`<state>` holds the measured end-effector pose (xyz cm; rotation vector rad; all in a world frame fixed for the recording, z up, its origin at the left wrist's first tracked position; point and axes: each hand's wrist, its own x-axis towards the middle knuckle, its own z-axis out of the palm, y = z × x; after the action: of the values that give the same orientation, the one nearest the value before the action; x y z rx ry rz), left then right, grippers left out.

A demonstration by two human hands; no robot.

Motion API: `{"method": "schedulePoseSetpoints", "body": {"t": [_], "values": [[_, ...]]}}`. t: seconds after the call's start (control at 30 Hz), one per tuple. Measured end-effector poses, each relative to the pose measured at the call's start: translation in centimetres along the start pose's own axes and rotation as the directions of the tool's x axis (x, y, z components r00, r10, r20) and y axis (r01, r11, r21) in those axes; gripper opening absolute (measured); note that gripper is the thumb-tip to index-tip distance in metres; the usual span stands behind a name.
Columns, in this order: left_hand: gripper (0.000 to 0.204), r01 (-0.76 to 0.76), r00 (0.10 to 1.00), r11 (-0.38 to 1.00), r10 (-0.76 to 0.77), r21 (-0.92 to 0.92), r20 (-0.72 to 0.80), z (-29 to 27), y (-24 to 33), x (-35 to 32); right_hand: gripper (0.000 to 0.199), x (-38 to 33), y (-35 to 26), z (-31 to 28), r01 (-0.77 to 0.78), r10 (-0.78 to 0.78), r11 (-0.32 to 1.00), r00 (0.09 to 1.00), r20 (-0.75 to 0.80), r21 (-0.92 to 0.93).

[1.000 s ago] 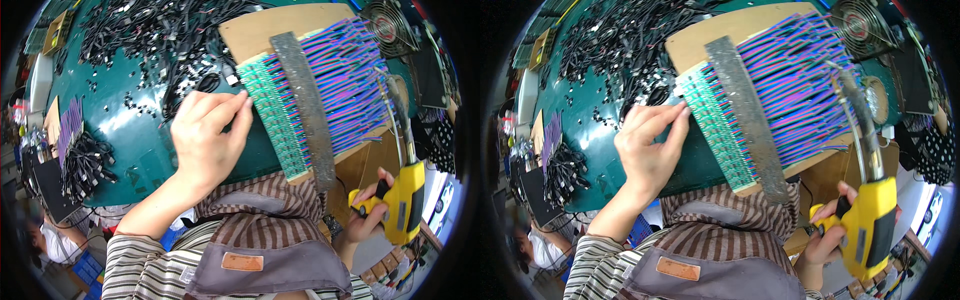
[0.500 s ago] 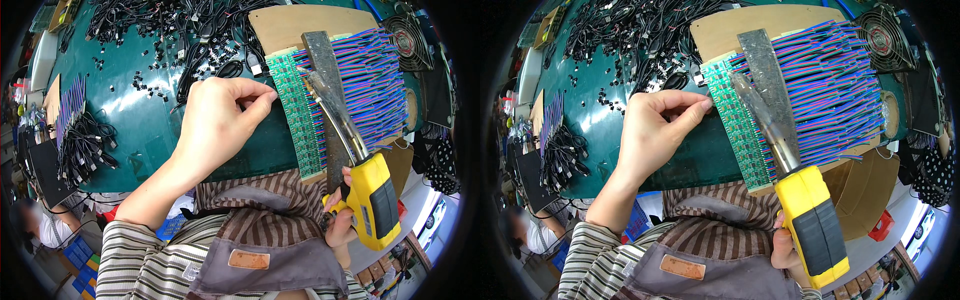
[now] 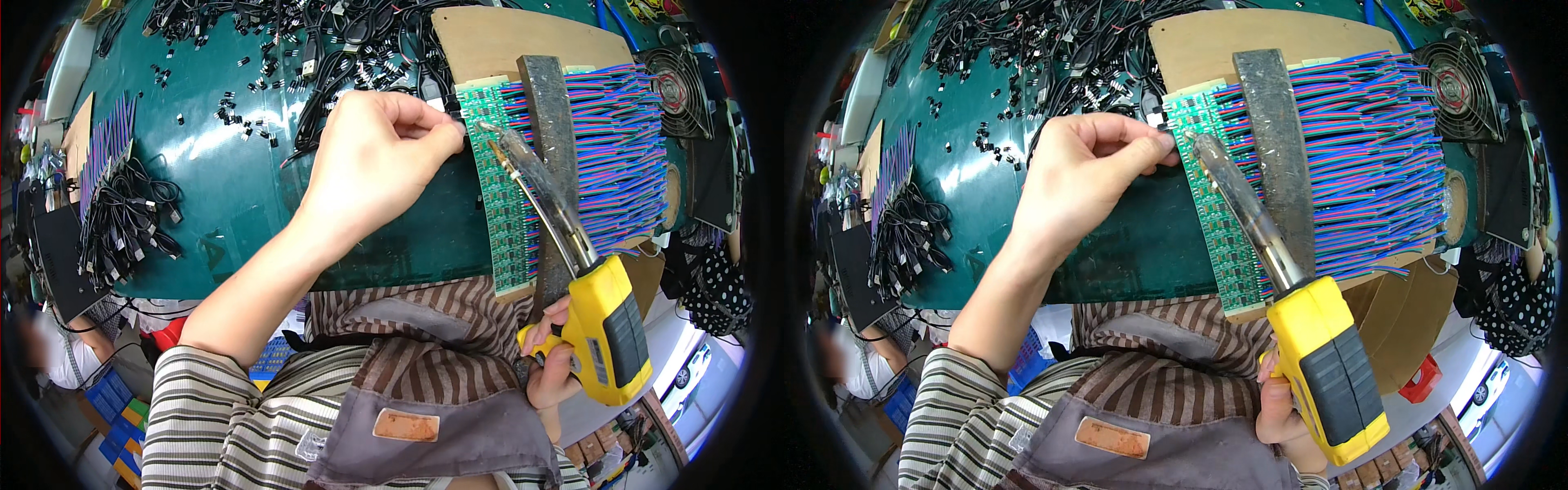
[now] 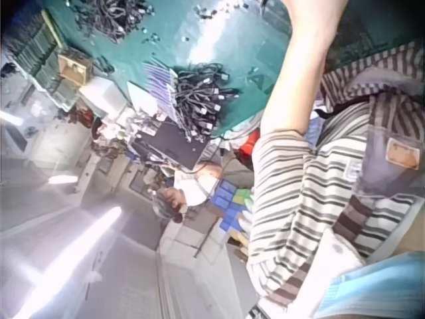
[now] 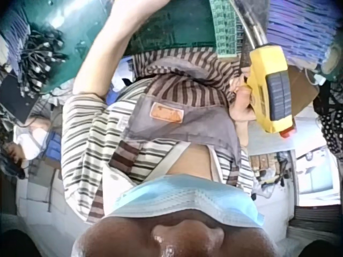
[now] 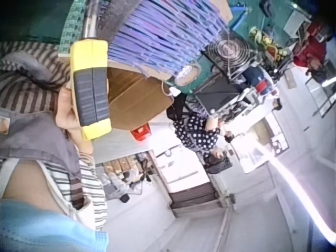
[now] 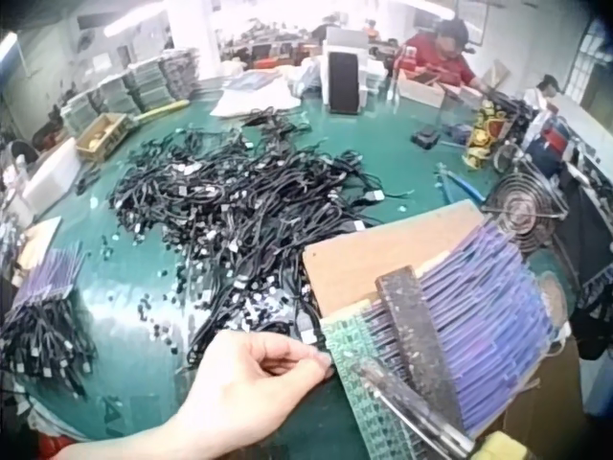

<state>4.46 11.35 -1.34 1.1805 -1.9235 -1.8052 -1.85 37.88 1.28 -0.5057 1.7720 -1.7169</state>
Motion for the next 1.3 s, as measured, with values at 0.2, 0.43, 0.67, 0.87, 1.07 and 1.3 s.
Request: {"method": "schedulePoseSetpoints", "body": {"t": [0.2, 0.43, 0.67, 0.87, 1.07, 1.3], "values": [[0.017, 0.036, 0.998, 0.995, -0.03, -0.096, 0.062, -0.4, 0.4, -0.2, 0.047, 0.3, 0.0, -0.1, -0.012, 0.012, 1.0, 1.0, 0.013, -0.009], [0.017, 0.014, 1.0, 1.0, -0.013, 0.022, -0.021, 0.2, 0.3, -0.2, 0.056, -0.1, 1.0, -1.0, 0.071, -0.07, 0.997, 0.997, 0.027, -0.043], [0.017, 0.013, 1.0, 1.0, -0.013, 0.023, -0.013, 0.1, 0.1, 0.0, 0.058, 0.5, -0.8, 1.4, 0.097, -0.097, 0.959, 0.995, 0.012, -0.266], [0.016, 0.05, 0.998, 0.999, -0.05, 0.012, 0.036, -0.2, 0.5, 0.2, 0.056, -0.1, 0.3, -0.1, 0.095, -0.092, 0.986, 0.995, 0.029, -0.136], [0.016, 0.054, 0.999, 0.998, -0.054, 0.039, 0.004, 0.0, 0.3, 0.2, 0.048, 0.2, -1.0, 0.9, 0.108, -0.091, 0.945, 0.993, 0.071, -0.309], [0.017, 0.061, 0.998, 0.998, -0.06, 0.032, -0.01, 0.2, 0.2, 0.2, 0.047, 0.2, -1.4, 1.6, 0.058, -0.055, 0.968, 0.998, 0.023, -0.243]]}}
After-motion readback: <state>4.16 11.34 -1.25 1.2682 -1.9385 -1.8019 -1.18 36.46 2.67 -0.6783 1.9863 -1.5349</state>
